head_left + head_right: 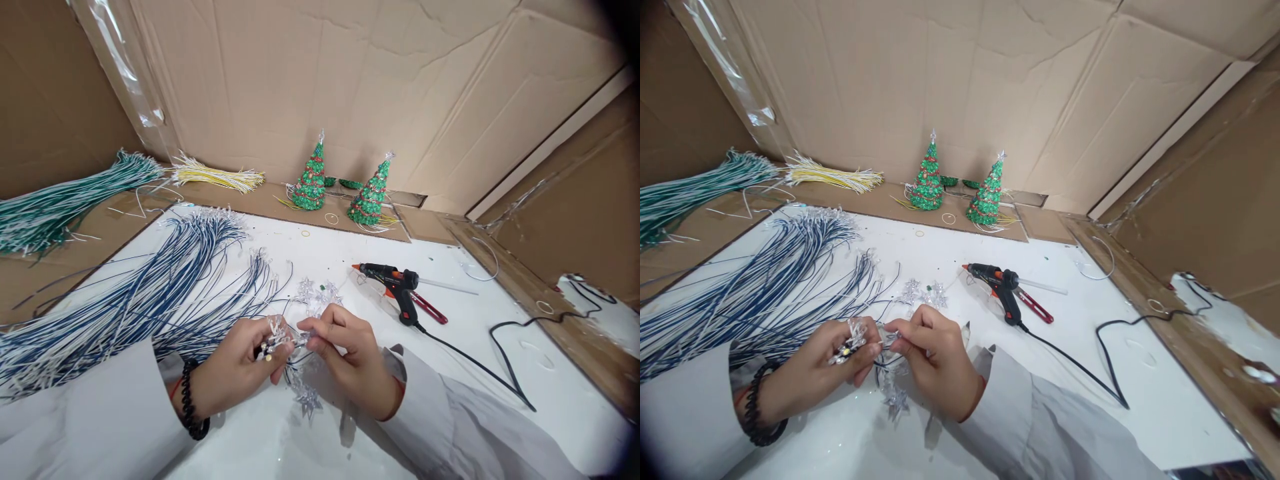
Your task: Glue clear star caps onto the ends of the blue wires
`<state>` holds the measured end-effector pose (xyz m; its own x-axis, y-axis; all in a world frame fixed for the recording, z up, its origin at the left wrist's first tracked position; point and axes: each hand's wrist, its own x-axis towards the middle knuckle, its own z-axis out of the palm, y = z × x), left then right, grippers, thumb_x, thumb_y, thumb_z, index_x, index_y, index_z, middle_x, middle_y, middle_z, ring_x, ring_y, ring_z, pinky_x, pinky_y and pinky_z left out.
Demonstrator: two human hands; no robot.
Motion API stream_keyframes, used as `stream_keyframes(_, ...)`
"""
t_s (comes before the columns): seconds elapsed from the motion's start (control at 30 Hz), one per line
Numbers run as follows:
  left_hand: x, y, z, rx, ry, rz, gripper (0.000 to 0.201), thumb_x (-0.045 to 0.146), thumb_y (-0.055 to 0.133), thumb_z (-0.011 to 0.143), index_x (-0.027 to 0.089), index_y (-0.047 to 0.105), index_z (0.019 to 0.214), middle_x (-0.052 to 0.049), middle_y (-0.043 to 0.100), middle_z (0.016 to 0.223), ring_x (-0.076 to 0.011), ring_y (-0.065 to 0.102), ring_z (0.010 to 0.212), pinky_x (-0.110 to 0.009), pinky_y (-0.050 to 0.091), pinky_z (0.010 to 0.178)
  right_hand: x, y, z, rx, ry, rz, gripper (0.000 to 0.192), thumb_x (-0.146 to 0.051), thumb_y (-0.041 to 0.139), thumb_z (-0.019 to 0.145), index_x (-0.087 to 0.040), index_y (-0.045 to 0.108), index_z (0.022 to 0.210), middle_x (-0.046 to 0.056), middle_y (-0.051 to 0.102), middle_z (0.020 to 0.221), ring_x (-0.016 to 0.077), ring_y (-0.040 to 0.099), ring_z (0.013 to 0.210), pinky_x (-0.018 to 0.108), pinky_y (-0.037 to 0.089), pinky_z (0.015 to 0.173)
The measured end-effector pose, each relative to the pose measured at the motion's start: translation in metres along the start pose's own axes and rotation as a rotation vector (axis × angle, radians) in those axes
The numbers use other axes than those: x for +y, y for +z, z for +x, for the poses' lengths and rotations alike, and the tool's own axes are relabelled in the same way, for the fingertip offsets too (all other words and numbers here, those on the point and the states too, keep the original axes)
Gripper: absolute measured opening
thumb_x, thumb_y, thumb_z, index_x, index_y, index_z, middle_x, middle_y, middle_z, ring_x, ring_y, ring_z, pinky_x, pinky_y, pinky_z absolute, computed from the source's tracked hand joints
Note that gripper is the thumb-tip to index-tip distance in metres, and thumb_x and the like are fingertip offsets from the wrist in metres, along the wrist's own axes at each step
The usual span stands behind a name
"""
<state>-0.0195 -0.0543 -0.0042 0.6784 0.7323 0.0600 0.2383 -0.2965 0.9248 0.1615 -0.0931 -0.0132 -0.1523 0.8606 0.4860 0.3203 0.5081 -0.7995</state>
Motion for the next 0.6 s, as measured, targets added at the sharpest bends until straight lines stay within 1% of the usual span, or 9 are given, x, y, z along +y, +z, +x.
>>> stream_keyframes(0.07,0.0011,0.0002,-0.0003,-0.009,-0.004,0.002,0.031,0.036,0.045,0.088,0.016,0.048,0.064,0.005,0.049,0.050,-0.0093,0.047,0.049,-0.020,0.036,0.055,-0.0008,0.0008,0.0003,0.007,-0.002,0.021,0.017,-0.020,0.053,0.085,-0.023,0.069,0.084,-0.001,0.041,0.065,0.0119,0.045,0.060,0.026,0.045,0.057)
stream_keyframes(0.13,0.0026,0.0004,-0.0003,-0.023,-0.007,0.005,0.031,0.037,0.045,0.087,0.016,0.047,0.065,0.005,0.050,0.050,-0.0095,0.046,0.048,-0.020,0.035,0.054,-0.0011,0.0012,0.0004,0.005,0.001,0.038,0.018,-0.019,0.053,0.085,-0.022,0.069,0.079,-0.001,0.040,0.064,0.0116,0.045,0.060,0.026,0.046,0.058)
stream_keyframes(0.33,0.0042,0.0004,0.0000,-0.015,-0.016,0.041,0.032,0.039,0.044,0.087,0.017,0.047,0.064,0.004,0.051,0.048,-0.0101,0.046,0.047,-0.021,0.035,0.052,-0.0002,0.0020,-0.0005,-0.002,0.024,0.039,0.018,-0.022,0.053,0.085,-0.022,0.068,0.077,-0.001,0.039,0.064,0.0121,0.046,0.060,0.027,0.048,0.059)
stream_keyframes(0.47,0.0023,-0.0002,0.0001,-0.034,-0.010,0.048,0.033,0.039,0.044,0.087,0.017,0.046,0.063,0.004,0.051,0.049,-0.0101,0.047,0.048,-0.021,0.035,0.053,-0.0003,0.0025,-0.0001,-0.003,0.021,0.055,0.018,-0.021,0.053,0.085,-0.022,0.067,0.074,-0.001,0.038,0.063,0.0116,0.044,0.058,0.027,0.048,0.059)
stream_keyframes(0.6,0.0024,0.0001,0.0000,-0.024,0.004,0.052,0.033,0.038,0.044,0.087,0.017,0.047,0.063,0.004,0.050,0.049,-0.0097,0.046,0.047,-0.020,0.035,0.053,-0.0012,0.0026,0.0001,-0.005,0.017,0.061,0.019,-0.021,0.052,0.085,-0.022,0.067,0.074,-0.001,0.037,0.063,0.0117,0.042,0.058,0.028,0.048,0.058)
